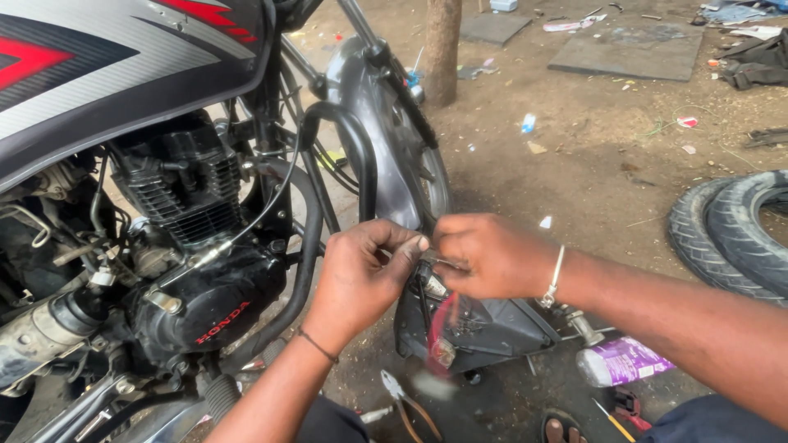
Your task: The person sits on the ground beside a Honda motorcycle and uses pliers to strip and prepare a red electrical wire. They then work a small brass terminal or connector piece between their fingers, fitting it to the wire end.
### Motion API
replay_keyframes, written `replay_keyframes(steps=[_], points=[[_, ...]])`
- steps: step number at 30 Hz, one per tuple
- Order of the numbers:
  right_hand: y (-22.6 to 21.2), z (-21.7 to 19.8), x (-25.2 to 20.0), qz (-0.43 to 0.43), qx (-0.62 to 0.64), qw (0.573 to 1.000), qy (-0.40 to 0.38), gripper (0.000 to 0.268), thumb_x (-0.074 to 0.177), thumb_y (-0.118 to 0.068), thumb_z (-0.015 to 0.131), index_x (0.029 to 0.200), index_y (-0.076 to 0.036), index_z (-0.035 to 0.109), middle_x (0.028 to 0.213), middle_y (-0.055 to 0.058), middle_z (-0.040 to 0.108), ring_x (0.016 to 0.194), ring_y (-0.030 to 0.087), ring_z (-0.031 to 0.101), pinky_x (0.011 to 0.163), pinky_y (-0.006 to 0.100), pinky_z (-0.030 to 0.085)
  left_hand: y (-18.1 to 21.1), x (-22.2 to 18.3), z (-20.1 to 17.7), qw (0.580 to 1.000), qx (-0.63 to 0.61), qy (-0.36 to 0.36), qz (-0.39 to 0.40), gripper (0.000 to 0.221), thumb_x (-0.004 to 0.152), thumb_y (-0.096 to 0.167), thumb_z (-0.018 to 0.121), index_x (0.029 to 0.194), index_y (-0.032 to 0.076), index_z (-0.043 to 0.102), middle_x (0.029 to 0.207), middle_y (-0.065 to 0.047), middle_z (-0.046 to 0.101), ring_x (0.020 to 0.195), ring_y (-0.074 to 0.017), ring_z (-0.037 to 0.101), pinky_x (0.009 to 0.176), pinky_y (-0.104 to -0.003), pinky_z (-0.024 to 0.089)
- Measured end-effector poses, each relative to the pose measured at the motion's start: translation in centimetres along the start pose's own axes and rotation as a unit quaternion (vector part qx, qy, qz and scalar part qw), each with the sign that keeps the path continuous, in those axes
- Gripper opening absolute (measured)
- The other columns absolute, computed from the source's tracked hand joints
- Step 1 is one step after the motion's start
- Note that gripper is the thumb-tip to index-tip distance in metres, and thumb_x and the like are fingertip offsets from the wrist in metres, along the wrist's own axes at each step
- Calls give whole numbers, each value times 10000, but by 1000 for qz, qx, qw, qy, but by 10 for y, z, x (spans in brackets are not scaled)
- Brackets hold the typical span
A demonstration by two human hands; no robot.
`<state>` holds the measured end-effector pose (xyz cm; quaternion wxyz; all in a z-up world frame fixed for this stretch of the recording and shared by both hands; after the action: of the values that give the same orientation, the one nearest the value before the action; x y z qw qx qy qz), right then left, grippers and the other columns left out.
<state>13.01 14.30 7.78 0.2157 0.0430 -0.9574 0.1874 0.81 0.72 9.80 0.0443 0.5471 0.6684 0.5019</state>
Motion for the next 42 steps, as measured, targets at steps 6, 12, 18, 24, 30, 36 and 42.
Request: replay_keyframes(steps=[6,12,18,24,30,36,42], points=[[29,28,-20,18,230,970,73,376,855,-41,741,675,-42,411,983,98,732,745,94,693,585,286,562,3,-1,-4,1000,-5,11,5,151,871,175,785,862,26,768,716,-58,754,579,-61,622,528,-249,500],[60,70,-48,179,511,836,88,385,915,-32,757,754,-109,416,883,133,735,659,67,587,514,244,485,7,-3,1,999,30,28,6,171,874,198,781,846,33,749,685,-58,720,541,-73,601,505,-263,477],[55,60,-53,229,504,831,47,185,964,-106,620,1141,-89,672,825,56,690,679,64,565,596,215,470,-11,-3,15,998,17,37,-47,219,903,216,758,810,27,696,606,-38,646,524,-74,545,496,-267,456],[61,55,-53,207,359,910,-25,210,941,-106,635,1103,-36,749,1019,59,771,937,139,704,841,267,567,-23,-2,29,998,-5,28,-57,230,914,199,752,798,16,677,594,-19,606,541,-61,509,494,-264,442],[43,25,-39,32,106,993,27,127,843,-137,772,922,-45,735,1125,88,721,958,240,730,803,329,584,-28,2,39,999,-12,15,-30,205,909,171,757,808,8,684,624,-23,631,568,-51,533,516,-256,463],[46,38,-36,44,47,997,33,227,795,-159,819,842,-5,659,903,93,659,696,216,672,611,350,544,-31,5,41,999,-11,16,-30,207,908,178,763,807,11,694,637,-35,659,576,-53,550,526,-253,473],[71,64,-46,124,305,941,78,286,882,-31,712,774,-43,448,888,61,662,670,68,634,536,231,548,-36,7,34,999,4,39,-19,234,896,196,779,777,16,690,622,-39,656,559,-58,552,521,-251,467]])
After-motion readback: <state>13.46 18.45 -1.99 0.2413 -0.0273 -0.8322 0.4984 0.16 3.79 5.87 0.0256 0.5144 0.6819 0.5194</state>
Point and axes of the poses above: each hand's wrist, its own x-axis towards the middle knuckle, its own z-axis out of the palm, y = z × x, the point moved 4 cm from there along x, towards the middle knuckle
